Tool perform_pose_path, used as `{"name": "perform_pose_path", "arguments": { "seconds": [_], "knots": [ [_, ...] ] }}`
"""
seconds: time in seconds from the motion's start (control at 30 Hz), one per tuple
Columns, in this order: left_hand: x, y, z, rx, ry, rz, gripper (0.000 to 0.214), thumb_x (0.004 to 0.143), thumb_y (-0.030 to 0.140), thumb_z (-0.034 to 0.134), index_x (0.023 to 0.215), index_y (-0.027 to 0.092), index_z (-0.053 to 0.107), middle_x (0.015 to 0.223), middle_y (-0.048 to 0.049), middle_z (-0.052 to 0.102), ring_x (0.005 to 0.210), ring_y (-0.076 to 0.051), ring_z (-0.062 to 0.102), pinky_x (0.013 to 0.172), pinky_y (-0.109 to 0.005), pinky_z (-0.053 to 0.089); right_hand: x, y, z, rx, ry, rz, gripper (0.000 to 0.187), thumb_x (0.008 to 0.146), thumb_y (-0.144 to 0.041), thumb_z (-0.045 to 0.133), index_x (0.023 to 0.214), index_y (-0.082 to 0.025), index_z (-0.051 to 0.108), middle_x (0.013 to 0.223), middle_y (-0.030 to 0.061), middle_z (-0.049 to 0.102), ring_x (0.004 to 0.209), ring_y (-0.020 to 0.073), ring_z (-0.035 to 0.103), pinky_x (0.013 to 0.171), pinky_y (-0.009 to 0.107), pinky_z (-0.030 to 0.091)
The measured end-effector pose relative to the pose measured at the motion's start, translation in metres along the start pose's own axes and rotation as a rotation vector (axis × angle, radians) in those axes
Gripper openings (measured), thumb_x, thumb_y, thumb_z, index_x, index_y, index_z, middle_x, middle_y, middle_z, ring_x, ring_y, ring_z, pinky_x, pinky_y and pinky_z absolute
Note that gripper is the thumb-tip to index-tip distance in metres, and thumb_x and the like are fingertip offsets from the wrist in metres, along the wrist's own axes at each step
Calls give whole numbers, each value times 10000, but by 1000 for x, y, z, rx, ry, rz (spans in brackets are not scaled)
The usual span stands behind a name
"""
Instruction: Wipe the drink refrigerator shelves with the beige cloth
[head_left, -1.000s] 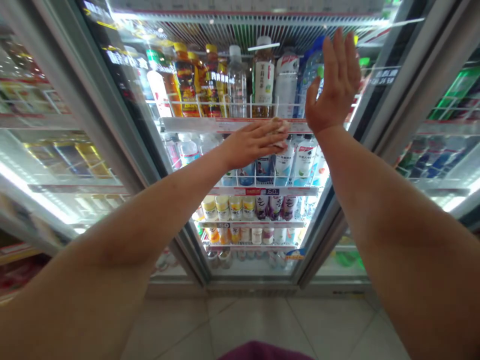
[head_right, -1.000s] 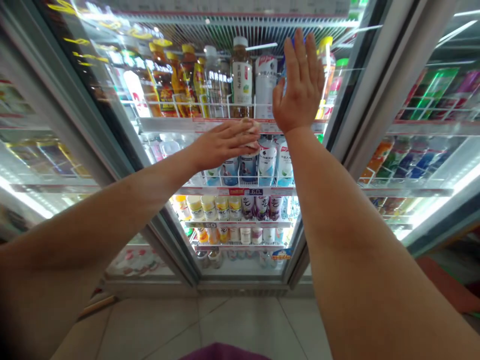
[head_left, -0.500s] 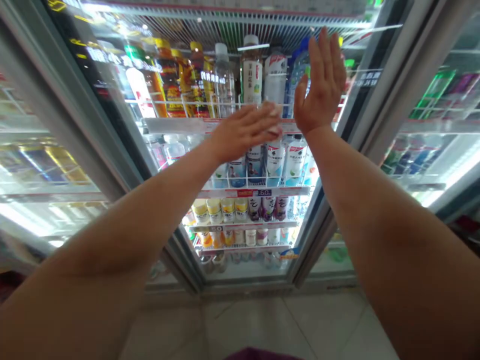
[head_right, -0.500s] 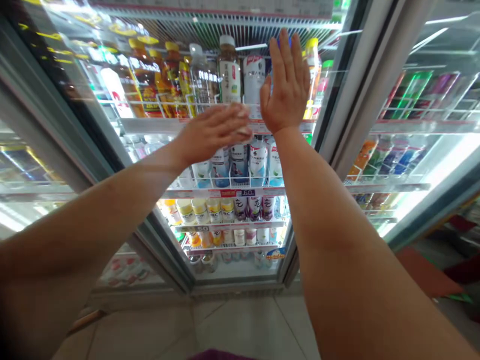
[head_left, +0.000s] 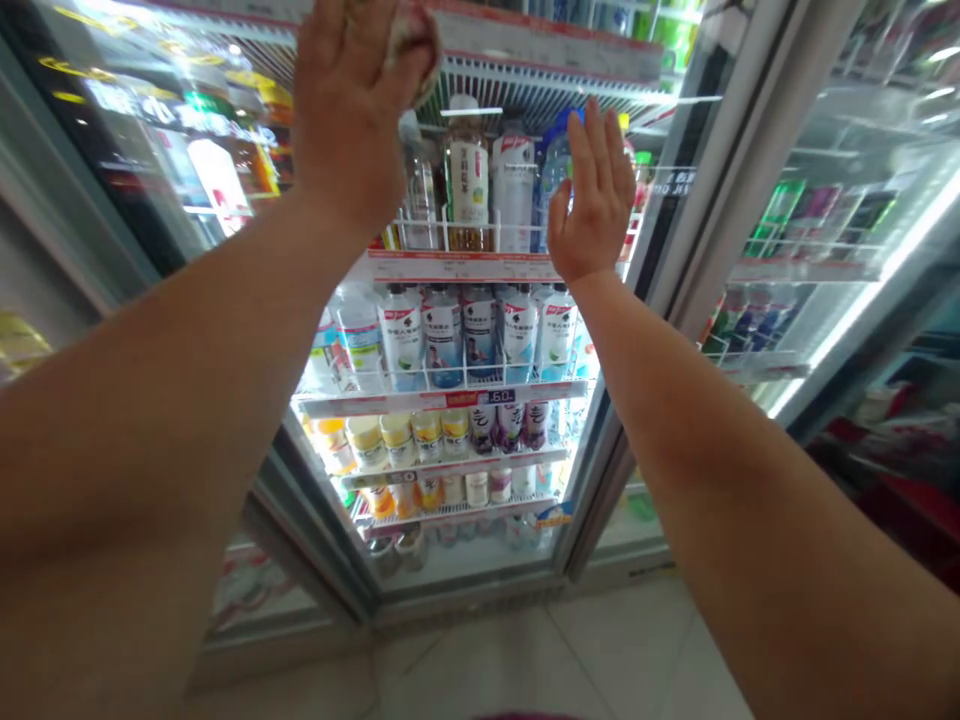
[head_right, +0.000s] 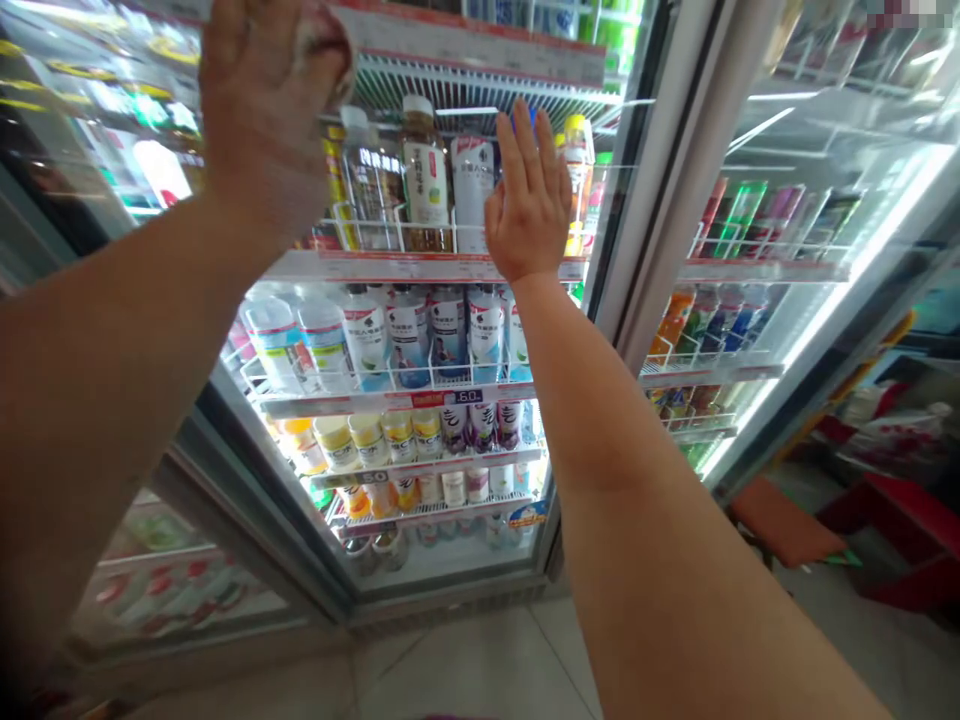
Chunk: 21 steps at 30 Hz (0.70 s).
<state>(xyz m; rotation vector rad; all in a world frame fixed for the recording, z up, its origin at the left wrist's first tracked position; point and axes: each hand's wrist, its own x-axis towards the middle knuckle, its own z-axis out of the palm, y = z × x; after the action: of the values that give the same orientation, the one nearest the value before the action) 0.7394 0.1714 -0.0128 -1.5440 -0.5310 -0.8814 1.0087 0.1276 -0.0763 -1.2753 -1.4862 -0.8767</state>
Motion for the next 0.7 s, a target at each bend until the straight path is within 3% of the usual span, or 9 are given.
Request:
{"name": "perform_pose_path", "arguments": {
  "seconds": [0.07, 0.13, 0.2, 0.33, 0.43, 0.53, 0.6, 0.63, 0.7],
  "knots": [
    [-4, 15, -5, -59, -7, -24, 438, 1156, 255, 210, 1563, 175, 351, 1701, 71, 174, 1516, -7, -196, 1333, -275, 32, 0, 0, 0, -2, -2, 14, 633, 992, -267, 201, 1617, -360, 240, 1682, -163, 172, 1593, 58, 67, 1344, 405, 133],
    [-6, 32, -15, -207, -210, 127, 414, 1152, 289, 248, 1506, 250, 460, 1682, 77, 235, 1567, -88, -47, 1343, -398, 114, -1, -1, -2, 12, -18, 13, 635, 994, -279, 195, 1624, -353, 225, 1686, -159, 155, 1595, 60, 42, 1342, 412, 136],
    [-5, 35, -23, -278, -308, 149, 424, 1153, 339, 242, 1468, 274, 519, 1658, 66, 301, 1578, -172, 108, 1317, -488, 214, -2, -2, -5, 25, -31, 5, 650, 986, -278, 196, 1633, -327, 221, 1692, -136, 145, 1598, 79, 33, 1338, 442, 158],
    [-9, 11, -24, -190, -99, -129, 444, 1141, 419, 270, 1448, 264, 552, 1655, 83, 305, 1574, -184, 149, 1329, -454, 188, -3, -3, -7, 0, -65, 17, 651, 985, -313, 209, 1622, -439, 152, 1670, -225, 126, 1598, 81, 7, 1327, 466, 203],
    [-33, 18, -27, -248, -10, -161, 433, 1131, 343, 284, 1484, 241, 513, 1657, 57, 303, 1581, -181, 97, 1325, -495, 174, -3, -1, -3, 8, -19, 8, 636, 989, -287, 196, 1621, -352, 183, 1689, -172, 140, 1598, 74, 47, 1338, 431, 135],
    [-60, 33, -42, -507, -377, 230, 414, 1116, 366, 278, 1430, 341, 547, 1619, 108, 366, 1564, -147, 193, 1312, -480, 242, -1, 3, 3, 62, -8, -14, 618, 997, -291, 193, 1614, -320, 193, 1697, -134, 153, 1598, 87, 41, 1334, 448, 94],
    [-69, 26, -51, -548, -517, 350, 416, 1116, 371, 258, 1426, 367, 535, 1617, 138, 358, 1552, -102, 214, 1326, -413, 213, 0, 5, 5, 81, -23, -24, 609, 1007, -303, 191, 1615, -331, 170, 1697, -137, 150, 1602, 111, 26, 1328, 492, 84],
    [-71, 17, -53, -498, -491, 323, 411, 1118, 370, 260, 1433, 356, 524, 1634, 147, 322, 1555, -88, 186, 1334, -389, 184, -1, 5, 5, 81, -24, -27, 607, 1008, -303, 195, 1614, -328, 169, 1696, -134, 152, 1602, 120, 29, 1326, 508, 84],
    [-74, -2, -53, -326, -306, 152, 411, 1123, 372, 266, 1461, 304, 490, 1678, 148, 209, 1569, -94, 82, 1345, -378, 114, -2, 4, 3, 74, -4, -20, 601, 1008, -293, 202, 1608, -317, 195, 1695, -125, 166, 1600, 118, 54, 1325, 513, 95]
  ]
}}
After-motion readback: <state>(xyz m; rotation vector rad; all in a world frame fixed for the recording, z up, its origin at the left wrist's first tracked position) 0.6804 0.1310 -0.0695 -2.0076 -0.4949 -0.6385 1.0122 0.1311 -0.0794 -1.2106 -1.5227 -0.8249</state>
